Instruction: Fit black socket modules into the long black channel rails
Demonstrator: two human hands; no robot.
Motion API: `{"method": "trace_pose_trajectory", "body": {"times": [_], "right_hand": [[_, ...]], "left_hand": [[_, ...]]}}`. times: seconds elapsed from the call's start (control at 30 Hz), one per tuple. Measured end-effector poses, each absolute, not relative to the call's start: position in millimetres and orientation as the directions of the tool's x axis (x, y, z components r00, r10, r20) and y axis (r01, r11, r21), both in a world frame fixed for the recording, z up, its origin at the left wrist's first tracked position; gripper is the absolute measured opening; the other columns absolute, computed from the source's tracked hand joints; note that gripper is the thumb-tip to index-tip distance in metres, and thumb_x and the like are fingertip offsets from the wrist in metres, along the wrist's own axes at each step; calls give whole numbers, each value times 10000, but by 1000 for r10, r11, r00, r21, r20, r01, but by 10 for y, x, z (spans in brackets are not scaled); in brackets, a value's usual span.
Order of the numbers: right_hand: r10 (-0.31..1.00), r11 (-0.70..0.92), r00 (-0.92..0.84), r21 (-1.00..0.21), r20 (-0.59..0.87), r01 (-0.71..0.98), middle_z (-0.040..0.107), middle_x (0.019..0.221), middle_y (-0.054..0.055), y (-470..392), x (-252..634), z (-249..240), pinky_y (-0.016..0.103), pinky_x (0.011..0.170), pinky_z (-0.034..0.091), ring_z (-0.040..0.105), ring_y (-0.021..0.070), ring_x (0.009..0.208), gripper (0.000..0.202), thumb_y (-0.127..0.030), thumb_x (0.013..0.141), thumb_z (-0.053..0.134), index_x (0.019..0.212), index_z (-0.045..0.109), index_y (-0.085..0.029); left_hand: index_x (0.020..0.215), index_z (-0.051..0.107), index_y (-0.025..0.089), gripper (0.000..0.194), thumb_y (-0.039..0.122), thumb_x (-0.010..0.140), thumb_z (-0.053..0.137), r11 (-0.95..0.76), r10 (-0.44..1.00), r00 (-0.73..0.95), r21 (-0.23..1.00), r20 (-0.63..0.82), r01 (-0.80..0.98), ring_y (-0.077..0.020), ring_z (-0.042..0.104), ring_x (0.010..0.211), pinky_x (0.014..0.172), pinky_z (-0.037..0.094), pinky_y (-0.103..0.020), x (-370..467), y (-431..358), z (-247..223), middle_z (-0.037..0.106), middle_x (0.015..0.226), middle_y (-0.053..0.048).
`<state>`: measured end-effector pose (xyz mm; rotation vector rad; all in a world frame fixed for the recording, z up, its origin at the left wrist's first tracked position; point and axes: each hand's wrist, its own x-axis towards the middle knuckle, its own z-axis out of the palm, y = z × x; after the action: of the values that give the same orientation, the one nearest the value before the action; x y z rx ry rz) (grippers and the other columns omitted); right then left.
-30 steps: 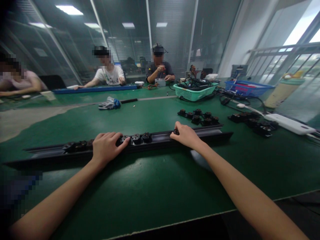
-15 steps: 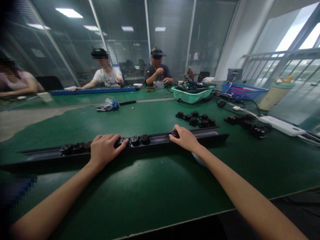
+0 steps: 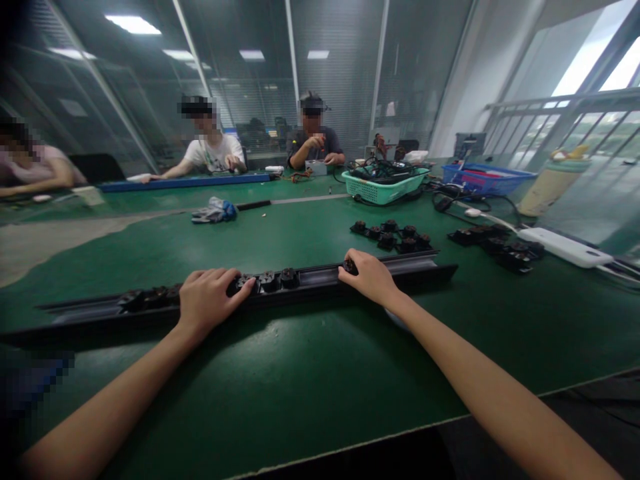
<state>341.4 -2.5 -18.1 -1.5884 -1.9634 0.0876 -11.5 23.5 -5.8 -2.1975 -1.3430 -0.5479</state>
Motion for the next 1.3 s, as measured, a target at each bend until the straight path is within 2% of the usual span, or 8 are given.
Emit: {"method": "trace_pose_trajectory", "body": {"times": [0.33, 0.97, 1.3], "right_hand": [[908, 254, -68, -413, 414, 875, 637, 889, 57, -23, 3409, -198, 311, 722, 392, 577, 205, 810, 177, -391, 864, 536, 868, 508, -217], [904, 226, -40, -395, 426, 891, 636, 864, 57, -13, 3408, -201, 292, 674, 372, 577, 201, 788, 147, -366, 848, 537, 850, 499, -224], [902, 222, -36, -391, 430, 893, 630, 861, 57, -23, 3396, -199, 294, 682, 363, 569, 201, 793, 160, -377, 864, 523, 851, 495, -220]], "left_hand": [[827, 685, 199, 494, 604, 940, 424, -390, 695, 423, -189, 582, 901, -287, 659, 819, 789, 394, -413, -100, 235, -57, 720, 817, -93], [797, 665, 220, 475, 589, 948, 407, -379, 674, 446, -242, 589, 893, -259, 656, 795, 778, 404, -395, -106, 225, -42, 723, 807, -76], [806, 671, 208, 497, 598, 947, 398, -377, 691, 430, -217, 581, 900, -269, 653, 801, 793, 399, -407, -99, 218, -42, 714, 802, -89]]}}
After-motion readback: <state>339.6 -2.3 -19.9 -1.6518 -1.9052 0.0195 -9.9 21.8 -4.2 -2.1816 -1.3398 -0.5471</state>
